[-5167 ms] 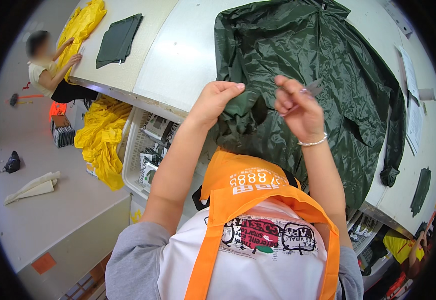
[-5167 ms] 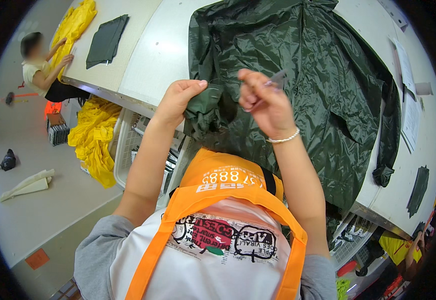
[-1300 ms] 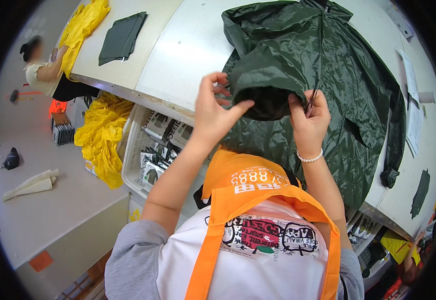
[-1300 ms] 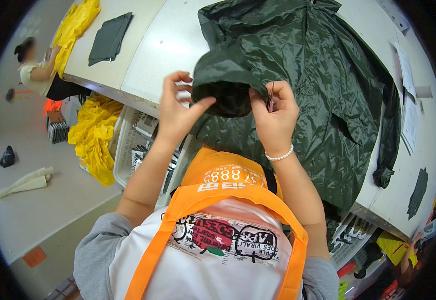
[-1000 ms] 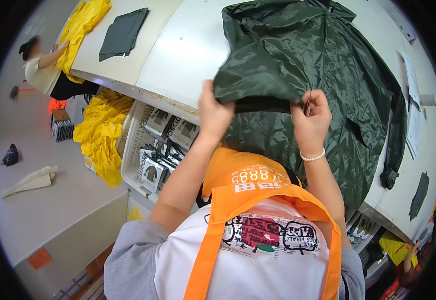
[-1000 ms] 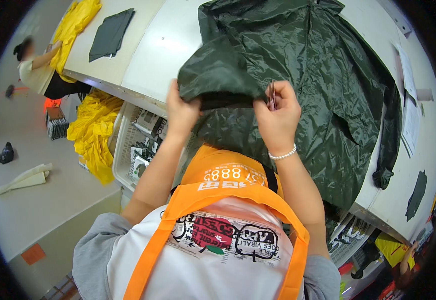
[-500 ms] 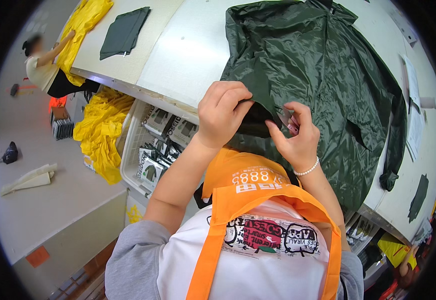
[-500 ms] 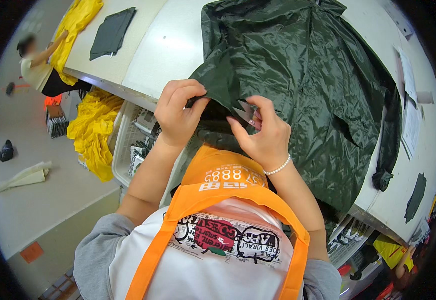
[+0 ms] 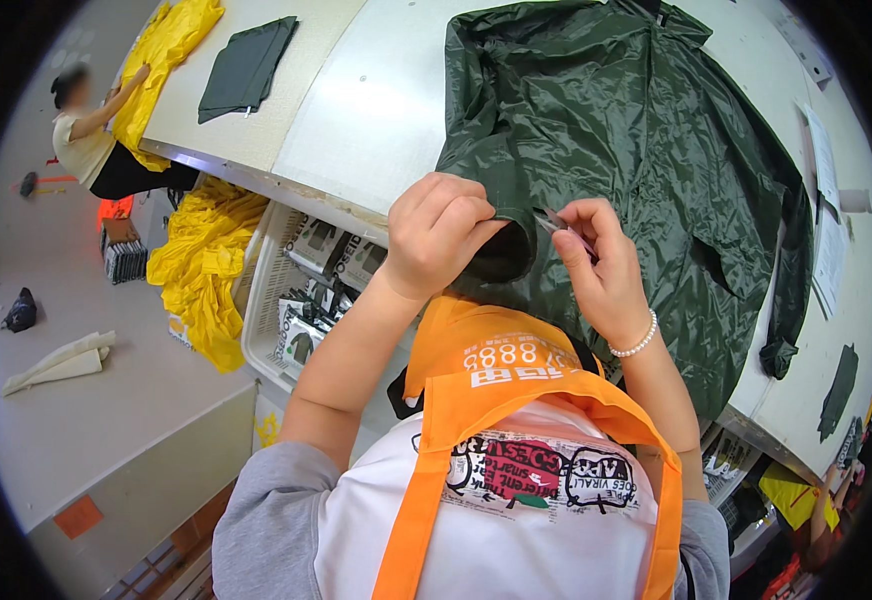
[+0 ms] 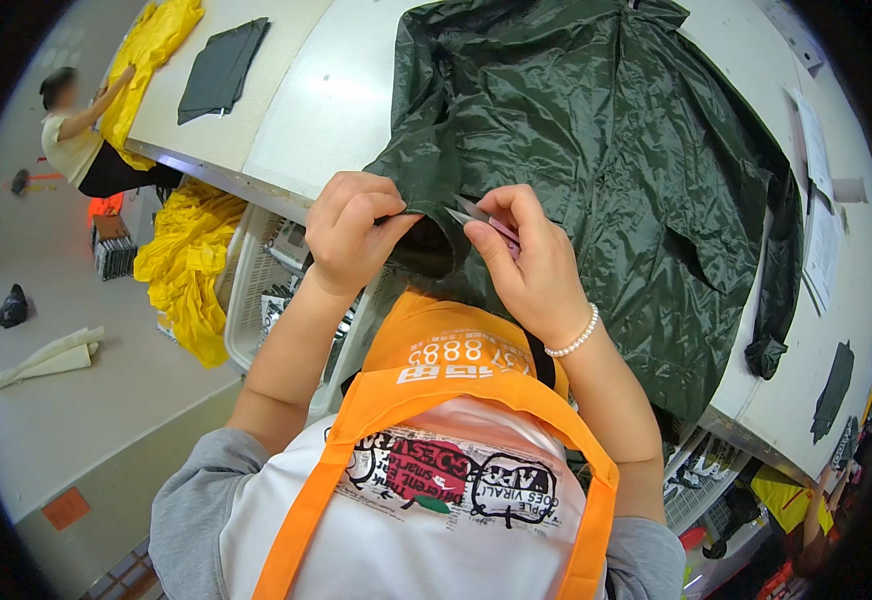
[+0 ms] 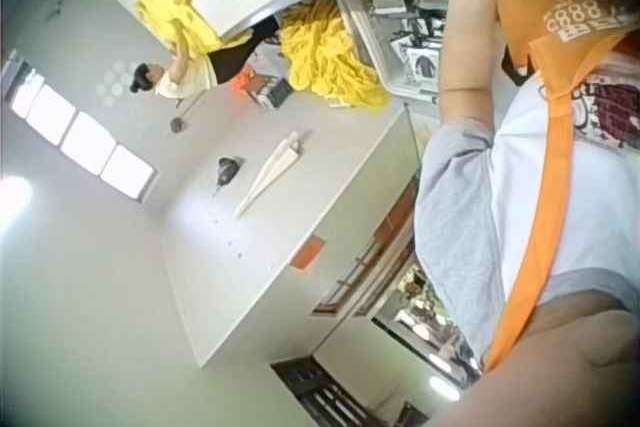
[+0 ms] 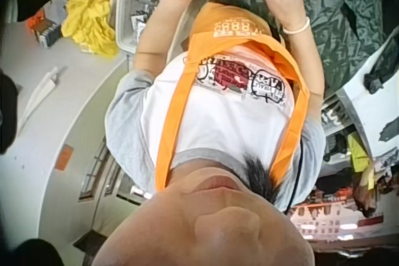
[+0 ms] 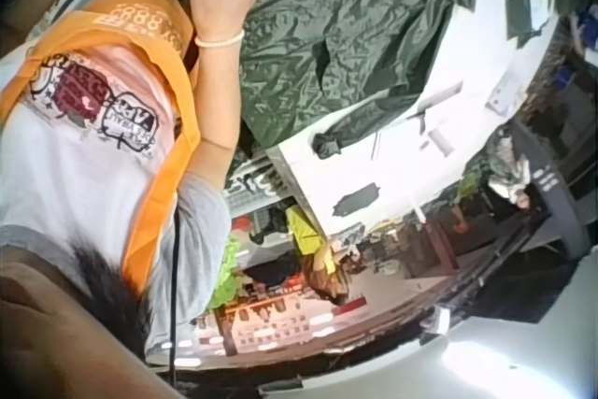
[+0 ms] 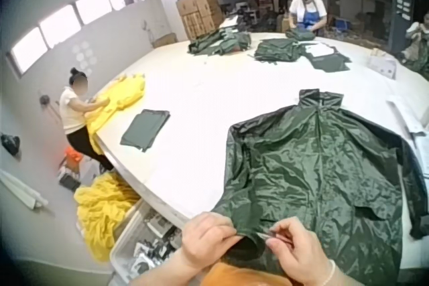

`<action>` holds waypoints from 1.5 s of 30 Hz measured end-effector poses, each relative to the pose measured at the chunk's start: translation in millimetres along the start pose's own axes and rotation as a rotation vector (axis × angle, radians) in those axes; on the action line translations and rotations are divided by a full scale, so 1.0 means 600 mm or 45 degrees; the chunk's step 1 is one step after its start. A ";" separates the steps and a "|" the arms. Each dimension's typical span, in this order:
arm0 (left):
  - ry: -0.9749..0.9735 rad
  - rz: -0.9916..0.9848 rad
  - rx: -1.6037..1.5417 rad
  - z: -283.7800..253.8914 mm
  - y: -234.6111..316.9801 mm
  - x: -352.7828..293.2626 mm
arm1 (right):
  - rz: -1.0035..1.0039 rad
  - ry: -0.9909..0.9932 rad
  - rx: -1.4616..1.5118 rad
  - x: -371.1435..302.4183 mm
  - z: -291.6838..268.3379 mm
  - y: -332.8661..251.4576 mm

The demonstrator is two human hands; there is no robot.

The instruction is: The person folds a dark green jacket on a white table, aligning the sleeves and smoothing the fabric. They then unfold the jacket, spread it flat, and begin zipping it up while adjusting the collar and front panels.

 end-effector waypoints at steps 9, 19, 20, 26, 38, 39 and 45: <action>0.003 0.050 -0.030 0.002 0.007 0.004 | 0.003 -0.080 0.109 0.011 0.014 -0.005; -0.011 0.091 -0.016 -0.012 0.005 0.002 | 0.045 -0.064 0.193 0.013 0.009 0.000; -0.014 0.095 -0.018 -0.013 0.003 0.000 | 0.059 -0.096 0.215 0.012 0.013 -0.005; -0.078 0.061 -0.005 -0.028 -0.017 -0.012 | 0.021 -0.054 0.132 0.015 0.029 -0.003; -0.596 -0.432 -0.606 -0.022 -0.001 -0.050 | 0.895 0.653 -0.978 -0.292 -0.159 0.244; -0.786 -0.549 -0.799 0.034 0.029 -0.070 | 0.931 0.572 -1.069 -0.303 -0.178 0.236; -1.217 -0.360 -0.422 0.297 0.117 -0.198 | 0.911 0.563 -1.277 -0.376 -0.205 0.289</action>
Point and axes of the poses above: each hand's wrist, its own x-axis towards the middle knuckle, its own z-axis out of the palm, y = z × x, the point moved 2 cm from there along x, towards the middle knuckle, and after that the axes turned 3 degrees about y, right-handed, at the moved point
